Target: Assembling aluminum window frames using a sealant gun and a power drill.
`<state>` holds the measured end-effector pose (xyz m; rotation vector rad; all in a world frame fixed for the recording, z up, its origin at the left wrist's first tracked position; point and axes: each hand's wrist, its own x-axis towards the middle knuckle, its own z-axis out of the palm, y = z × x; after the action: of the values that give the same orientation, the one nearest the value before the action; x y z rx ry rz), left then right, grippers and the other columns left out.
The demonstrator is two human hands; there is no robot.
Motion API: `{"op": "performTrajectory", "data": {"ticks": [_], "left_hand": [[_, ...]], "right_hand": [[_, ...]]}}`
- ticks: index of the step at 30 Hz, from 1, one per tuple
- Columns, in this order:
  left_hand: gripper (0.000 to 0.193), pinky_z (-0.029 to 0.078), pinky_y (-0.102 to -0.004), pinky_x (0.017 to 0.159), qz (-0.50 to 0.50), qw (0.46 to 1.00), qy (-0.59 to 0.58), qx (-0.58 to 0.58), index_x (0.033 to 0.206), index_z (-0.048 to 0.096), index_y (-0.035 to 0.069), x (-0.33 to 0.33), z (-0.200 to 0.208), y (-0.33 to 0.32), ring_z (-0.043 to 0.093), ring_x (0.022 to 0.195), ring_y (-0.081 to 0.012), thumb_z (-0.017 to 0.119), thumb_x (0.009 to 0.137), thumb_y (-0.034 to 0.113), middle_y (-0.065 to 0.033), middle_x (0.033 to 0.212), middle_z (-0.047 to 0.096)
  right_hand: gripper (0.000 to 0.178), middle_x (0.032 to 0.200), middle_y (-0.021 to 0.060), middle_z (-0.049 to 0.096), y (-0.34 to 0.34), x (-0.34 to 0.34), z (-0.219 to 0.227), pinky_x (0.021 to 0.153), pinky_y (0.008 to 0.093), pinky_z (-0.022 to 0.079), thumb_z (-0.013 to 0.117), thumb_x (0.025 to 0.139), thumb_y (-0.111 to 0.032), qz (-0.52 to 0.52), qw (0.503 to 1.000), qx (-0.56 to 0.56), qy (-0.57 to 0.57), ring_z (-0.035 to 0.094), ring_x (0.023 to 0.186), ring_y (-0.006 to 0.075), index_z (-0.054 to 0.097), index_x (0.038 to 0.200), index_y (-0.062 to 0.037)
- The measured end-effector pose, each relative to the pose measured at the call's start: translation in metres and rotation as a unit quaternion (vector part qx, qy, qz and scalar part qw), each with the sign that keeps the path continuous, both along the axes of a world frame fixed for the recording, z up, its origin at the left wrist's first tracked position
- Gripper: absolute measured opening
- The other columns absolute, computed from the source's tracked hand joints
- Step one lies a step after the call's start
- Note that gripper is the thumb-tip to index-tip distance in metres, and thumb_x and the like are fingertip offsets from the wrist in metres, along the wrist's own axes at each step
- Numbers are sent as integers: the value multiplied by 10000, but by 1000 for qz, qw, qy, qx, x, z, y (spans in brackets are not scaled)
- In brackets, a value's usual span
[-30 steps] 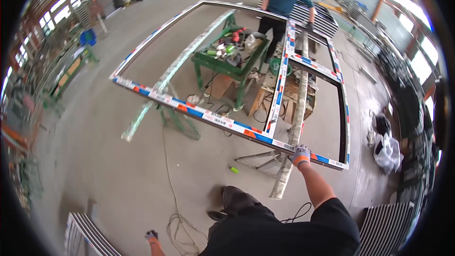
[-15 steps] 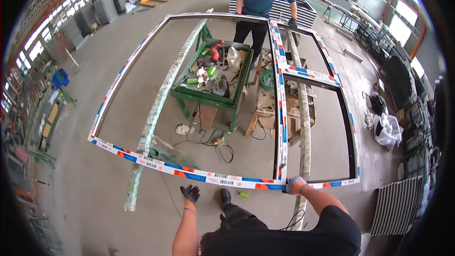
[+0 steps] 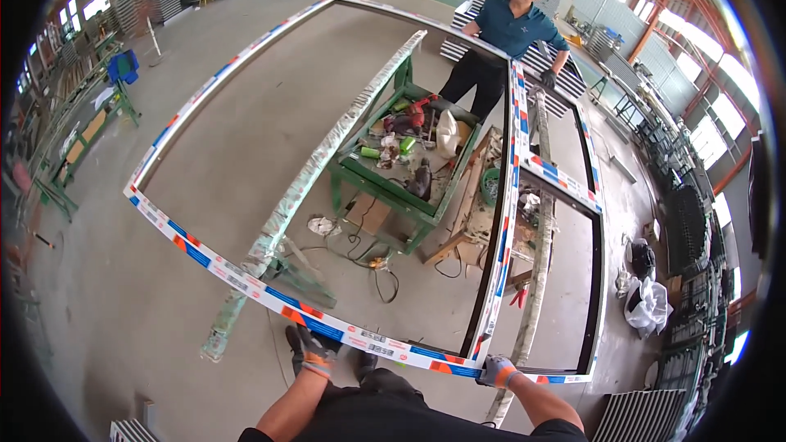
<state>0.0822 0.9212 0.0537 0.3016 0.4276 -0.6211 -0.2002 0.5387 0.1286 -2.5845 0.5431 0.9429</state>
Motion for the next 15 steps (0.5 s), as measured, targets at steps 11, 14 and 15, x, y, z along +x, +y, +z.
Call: {"op": "performTrajectory", "data": {"ticks": [11, 14, 15], "left_hand": [[707, 470, -430, 909, 93, 960, -263, -8, 1242, 494, -19, 126, 166, 97, 603, 977, -313, 366, 924, 599, -160, 1063, 618], [728, 483, -415, 769, 151, 920, -323, -165, 1085, 566, 7, 161, 161, 120, 583, 831, -270, 323, 901, 669, -113, 895, 613], [728, 483, -415, 769, 147, 920, -322, -169, 1085, 566, 7, 167, 166, 126, 583, 831, -270, 323, 901, 669, -113, 895, 613]], "right_hand": [[392, 928, 154, 634, 174, 176, 200, 759, 421, 505, 691, 695, -303, 118, 983, 37, -135, 624, 862, 346, 596, 989, -63], [366, 915, 171, 627, 220, 216, 226, 739, 439, 499, 655, 704, -253, 135, 978, 64, -145, 614, 825, 374, 578, 1006, -62], [366, 915, 171, 627, 230, 224, 226, 739, 439, 499, 655, 704, -253, 131, 979, 61, -145, 614, 825, 374, 578, 1006, -62]]}}
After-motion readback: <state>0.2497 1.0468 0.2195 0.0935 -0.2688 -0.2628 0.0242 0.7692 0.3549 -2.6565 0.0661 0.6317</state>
